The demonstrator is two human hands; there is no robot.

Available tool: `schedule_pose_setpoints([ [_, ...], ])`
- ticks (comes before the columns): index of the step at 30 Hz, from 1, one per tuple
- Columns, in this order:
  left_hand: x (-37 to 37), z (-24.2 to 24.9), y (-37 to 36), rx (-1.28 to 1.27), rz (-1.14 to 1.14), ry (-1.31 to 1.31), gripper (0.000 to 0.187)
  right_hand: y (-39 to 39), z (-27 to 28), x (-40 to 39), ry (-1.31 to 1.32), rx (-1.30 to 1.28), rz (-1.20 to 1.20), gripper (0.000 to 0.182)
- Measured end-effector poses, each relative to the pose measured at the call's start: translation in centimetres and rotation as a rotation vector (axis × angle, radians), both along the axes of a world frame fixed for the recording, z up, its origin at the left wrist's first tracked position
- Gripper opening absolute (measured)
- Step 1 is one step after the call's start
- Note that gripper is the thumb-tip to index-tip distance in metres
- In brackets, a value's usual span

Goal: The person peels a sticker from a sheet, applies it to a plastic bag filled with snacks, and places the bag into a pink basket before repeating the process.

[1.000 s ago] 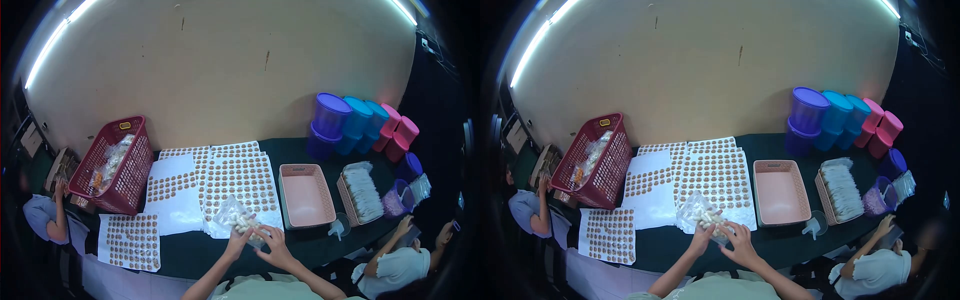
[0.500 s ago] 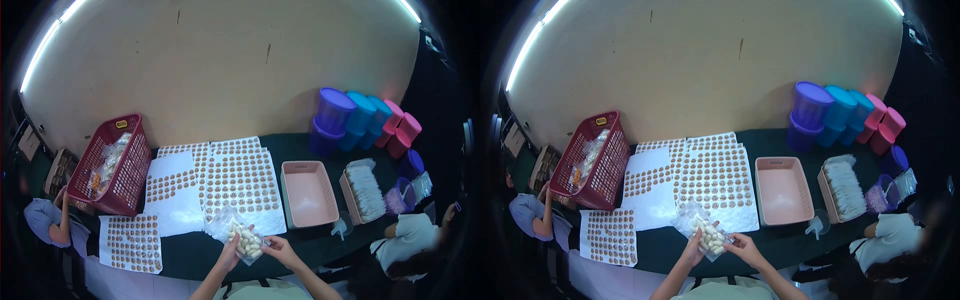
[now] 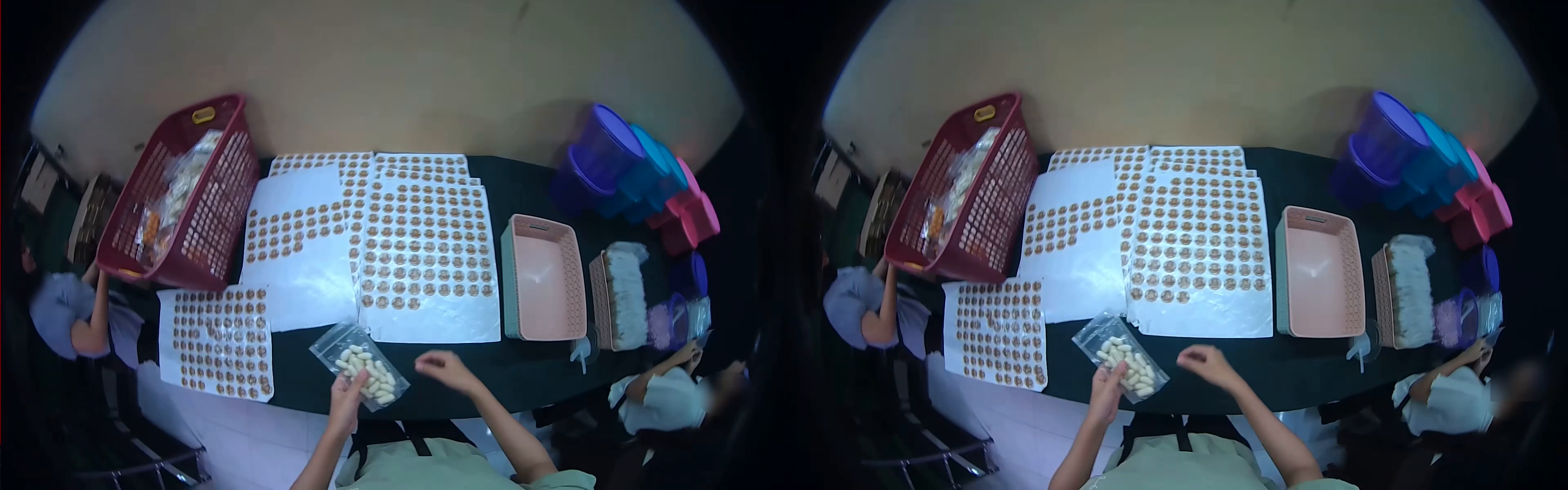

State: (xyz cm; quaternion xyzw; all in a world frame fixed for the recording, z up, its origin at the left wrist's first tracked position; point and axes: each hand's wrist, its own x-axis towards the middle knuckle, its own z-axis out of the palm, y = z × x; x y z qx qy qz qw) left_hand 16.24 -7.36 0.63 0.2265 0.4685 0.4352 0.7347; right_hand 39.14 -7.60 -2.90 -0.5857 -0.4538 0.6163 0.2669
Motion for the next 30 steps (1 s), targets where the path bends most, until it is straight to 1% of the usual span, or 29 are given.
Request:
schedule_pose_setpoints([
  [2,-2.5,0.9,-0.1,-0.013,0.076,0.004,0.032,3.0,-2.9,0.1,-0.207,0.116,-0.171,0.027],
  [3,-3.8,0.8,-0.2,-0.006,0.109,0.015,0.033,4.7,-6.2,0.3,-0.346,0.170,-0.229,0.030],
  [4,-5.1,0.8,-0.4,0.003,0.139,0.030,0.034,6.3,-7.3,0.2,-0.436,0.244,-0.274,0.034],
  [5,-6.3,0.6,-0.6,0.025,0.177,0.049,0.035,7.8,-8.4,-0.2,-0.516,0.294,-0.274,0.041],
  [6,-7.3,0.7,-0.8,0.025,0.197,0.055,0.035,8.8,-8.8,-1.1,-0.508,0.298,-0.255,0.041],
  [8,-9.2,1.0,-1.1,0.039,0.277,0.071,0.036,10.4,-9.5,-2.8,-1.008,0.526,-0.187,0.044],
  [9,-9.9,1.3,-1.3,0.041,0.304,0.061,0.037,10.9,-9.0,-3.7,-1.013,0.415,-0.134,0.040],
  [10,-10.5,1.7,-1.6,0.045,0.324,0.052,0.037,11.4,-9.7,-3.9,-1.017,0.431,-0.117,0.040],
  [12,-11.6,2.6,-2.0,0.035,0.372,0.019,0.034,12.5,-11.2,-4.0,-1.071,0.335,-0.276,0.031],
  [13,-12.2,2.5,-2.3,0.036,0.391,0.037,0.034,12.6,-10.8,-3.7,-1.105,0.346,-0.252,0.027],
  [14,-12.7,2.3,-2.4,0.043,0.399,0.032,0.034,12.5,-10.6,-3.7,-1.106,0.358,-0.250,0.027],
  [16,-13.6,2.0,-2.3,0.012,0.391,0.036,0.034,12.5,-10.0,-3.6,-1.139,0.346,-0.172,0.026],
  [17,-14.0,1.7,-2.1,0.006,0.412,0.014,0.034,12.6,-9.8,-3.5,-1.012,0.284,-0.210,0.028],
  [21,-15.3,2.2,-1.2,-0.060,0.364,-0.010,0.034,12.5,-10.1,-3.0,-0.956,0.317,-0.223,0.031],
  [23,-16.0,1.7,-0.7,-0.068,0.335,0.009,0.034,12.5,-9.9,-3.5,-0.964,0.311,-0.349,0.034],
  [24,-16.3,1.5,-0.3,-0.064,0.325,0.007,0.034,12.5,-9.9,-3.6,-0.967,0.311,-0.360,0.034],
  [26,-17.0,1.0,0.4,-0.078,0.279,0.057,0.035,12.4,-10.1,-3.6,-0.954,0.176,-0.454,0.034],
  [27,-17.2,0.8,0.7,-0.080,0.268,0.055,0.035,12.1,-10.5,-3.6,-0.959,0.170,-0.463,0.034],
  [29,-17.3,0.2,1.5,-0.066,0.265,0.038,0.035,12.1,-11.4,-3.5,-0.950,0.271,-0.509,0.033],
  [30,-17.1,0.4,2.0,-0.067,0.255,0.034,0.035,12.2,-11.7,-3.4,-0.955,0.268,-0.517,0.033],
])
